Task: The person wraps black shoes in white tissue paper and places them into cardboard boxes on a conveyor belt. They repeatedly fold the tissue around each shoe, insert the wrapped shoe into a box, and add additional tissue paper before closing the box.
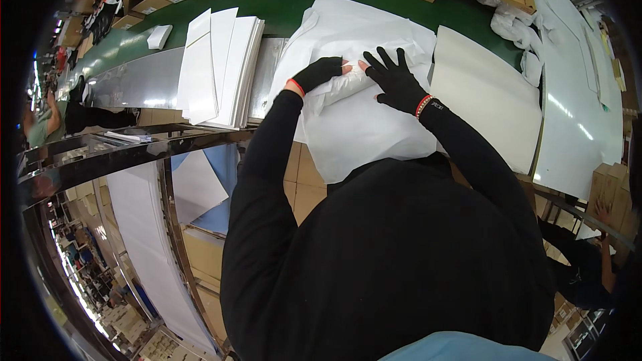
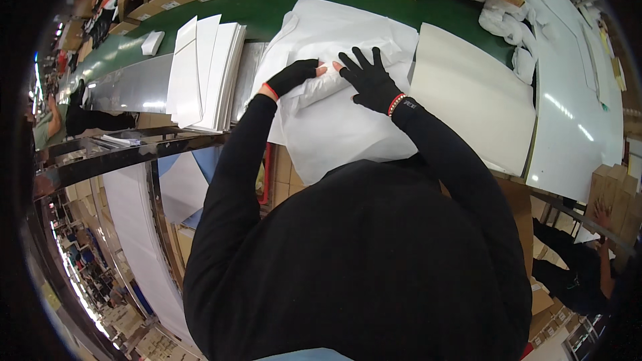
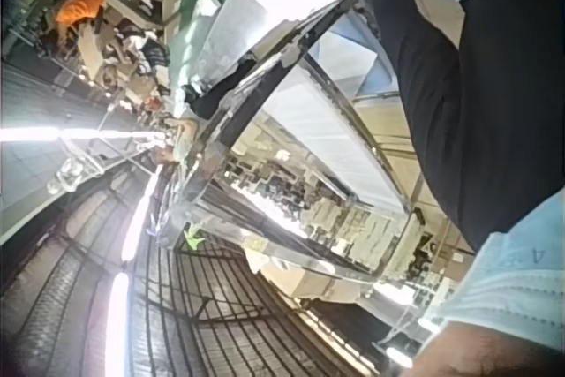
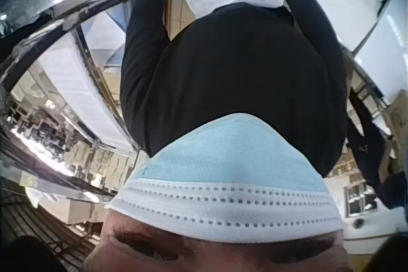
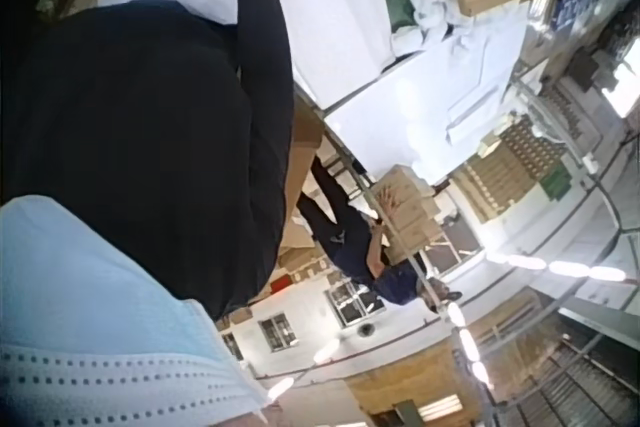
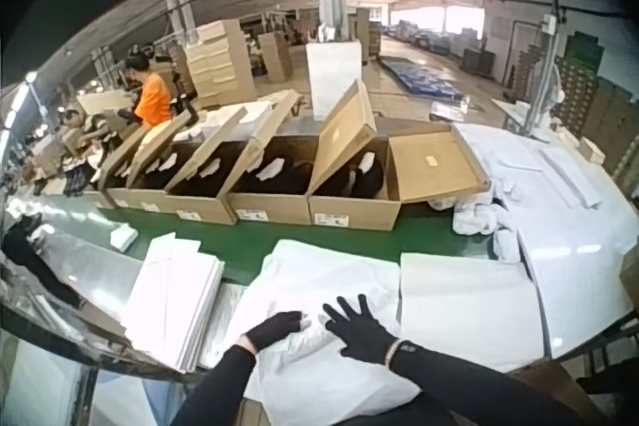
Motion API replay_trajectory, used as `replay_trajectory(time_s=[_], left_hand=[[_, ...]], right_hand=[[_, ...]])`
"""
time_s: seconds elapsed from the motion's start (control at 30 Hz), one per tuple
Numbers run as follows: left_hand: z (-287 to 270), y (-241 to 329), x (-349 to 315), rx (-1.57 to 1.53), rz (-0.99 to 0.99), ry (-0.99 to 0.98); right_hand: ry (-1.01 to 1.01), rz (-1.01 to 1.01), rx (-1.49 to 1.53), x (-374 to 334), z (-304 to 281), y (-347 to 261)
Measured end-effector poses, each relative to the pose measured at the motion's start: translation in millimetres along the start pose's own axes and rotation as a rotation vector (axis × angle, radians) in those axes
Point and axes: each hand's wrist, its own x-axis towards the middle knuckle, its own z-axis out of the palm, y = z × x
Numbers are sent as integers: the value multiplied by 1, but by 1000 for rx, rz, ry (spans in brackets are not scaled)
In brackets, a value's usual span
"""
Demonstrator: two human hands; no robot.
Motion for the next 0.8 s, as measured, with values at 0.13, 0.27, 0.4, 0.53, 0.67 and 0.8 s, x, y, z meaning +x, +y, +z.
replay_trajectory(time_s=[0.13,0.27,0.4,0.53,0.67,0.8], left_hand=[[29,36,-28,297,86,606],[47,77,-56,733,375,549],[38,60,-50,528,194,374],[4,54,-19,404,-119,170],[-16,26,6,206,-109,116],[27,42,8,-310,30,-95]], right_hand=[[9,0,26,14,22,18],[6,1,-15,27,33,34],[120,109,-14,26,15,21],[653,369,466,-8,6,6],[330,864,1033,-1,11,-8],[257,826,1909,13,25,3]])
